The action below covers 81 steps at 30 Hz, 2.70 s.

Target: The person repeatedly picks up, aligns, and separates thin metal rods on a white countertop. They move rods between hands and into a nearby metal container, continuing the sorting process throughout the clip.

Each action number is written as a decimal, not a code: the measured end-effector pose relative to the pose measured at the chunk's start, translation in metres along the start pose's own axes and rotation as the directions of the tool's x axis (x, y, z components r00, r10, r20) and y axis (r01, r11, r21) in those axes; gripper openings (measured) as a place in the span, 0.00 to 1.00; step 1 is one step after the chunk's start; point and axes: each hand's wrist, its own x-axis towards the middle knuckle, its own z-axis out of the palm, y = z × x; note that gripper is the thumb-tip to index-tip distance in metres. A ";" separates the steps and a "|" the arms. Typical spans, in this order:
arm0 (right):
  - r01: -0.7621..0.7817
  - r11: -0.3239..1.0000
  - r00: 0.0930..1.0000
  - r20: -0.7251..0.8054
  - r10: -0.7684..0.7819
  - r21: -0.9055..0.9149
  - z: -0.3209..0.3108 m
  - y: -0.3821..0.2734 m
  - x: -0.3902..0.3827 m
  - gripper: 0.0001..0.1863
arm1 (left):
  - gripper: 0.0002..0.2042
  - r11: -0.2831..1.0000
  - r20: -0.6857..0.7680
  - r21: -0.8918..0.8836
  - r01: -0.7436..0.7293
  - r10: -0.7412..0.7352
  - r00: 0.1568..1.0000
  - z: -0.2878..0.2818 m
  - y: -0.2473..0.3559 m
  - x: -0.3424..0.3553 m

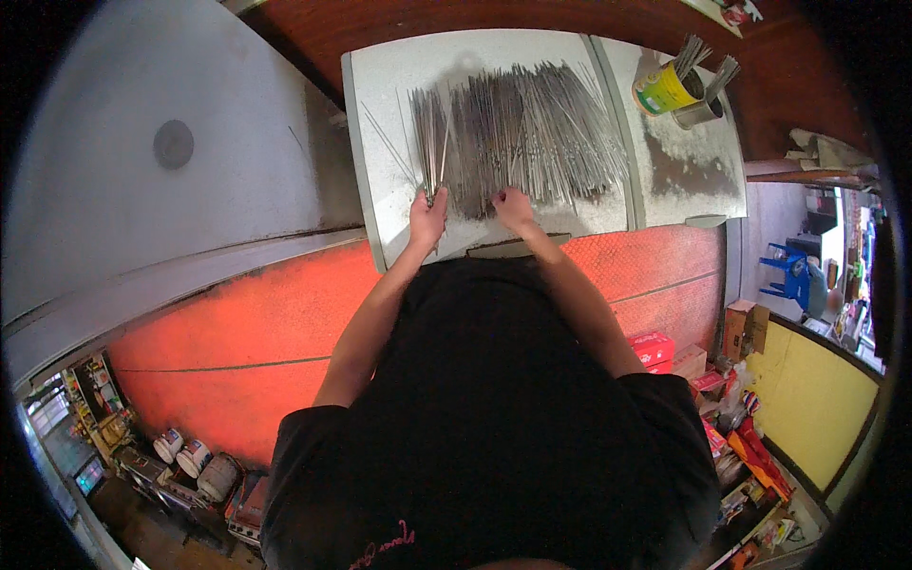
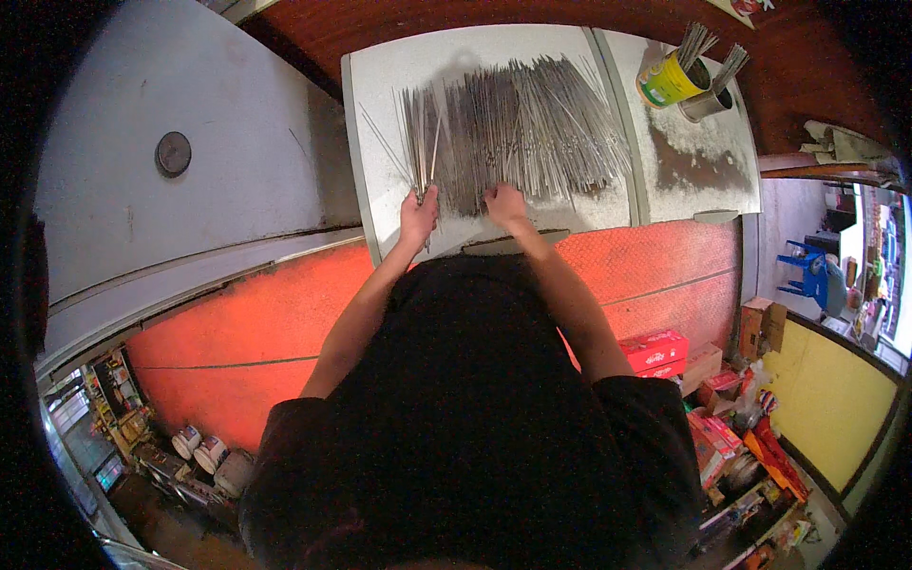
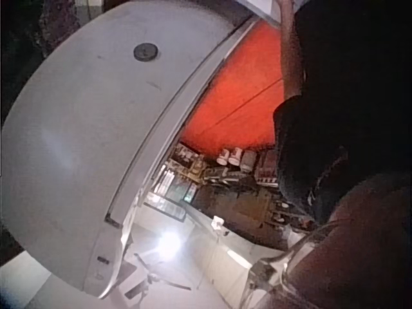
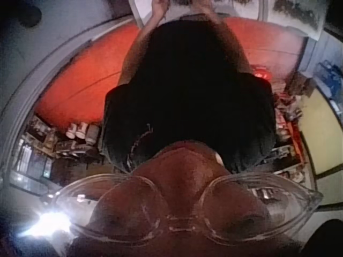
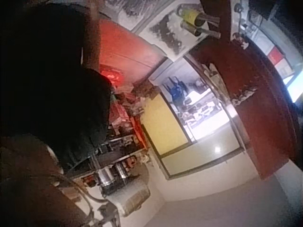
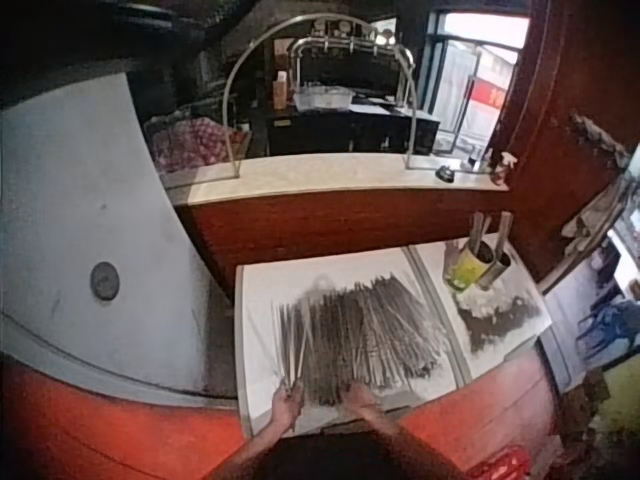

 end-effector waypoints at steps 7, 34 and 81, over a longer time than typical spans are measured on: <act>0.074 0.851 0.988 0.078 -0.133 0.520 -0.001 0.030 0.001 0.16 | 0.11 0.999 0.041 -0.048 0.004 -0.002 0.999 0.001 -0.003 0.004; 0.004 0.295 1.000 -0.009 0.015 0.955 -0.042 -0.026 -0.098 0.06 | 0.15 0.994 0.075 -0.090 0.064 -0.057 0.996 0.014 0.029 -0.010; -0.141 0.725 0.958 0.277 -0.072 0.674 -0.017 -0.013 -0.015 0.09 | 0.16 0.963 0.094 -0.030 0.269 -0.266 0.959 0.010 0.011 0.025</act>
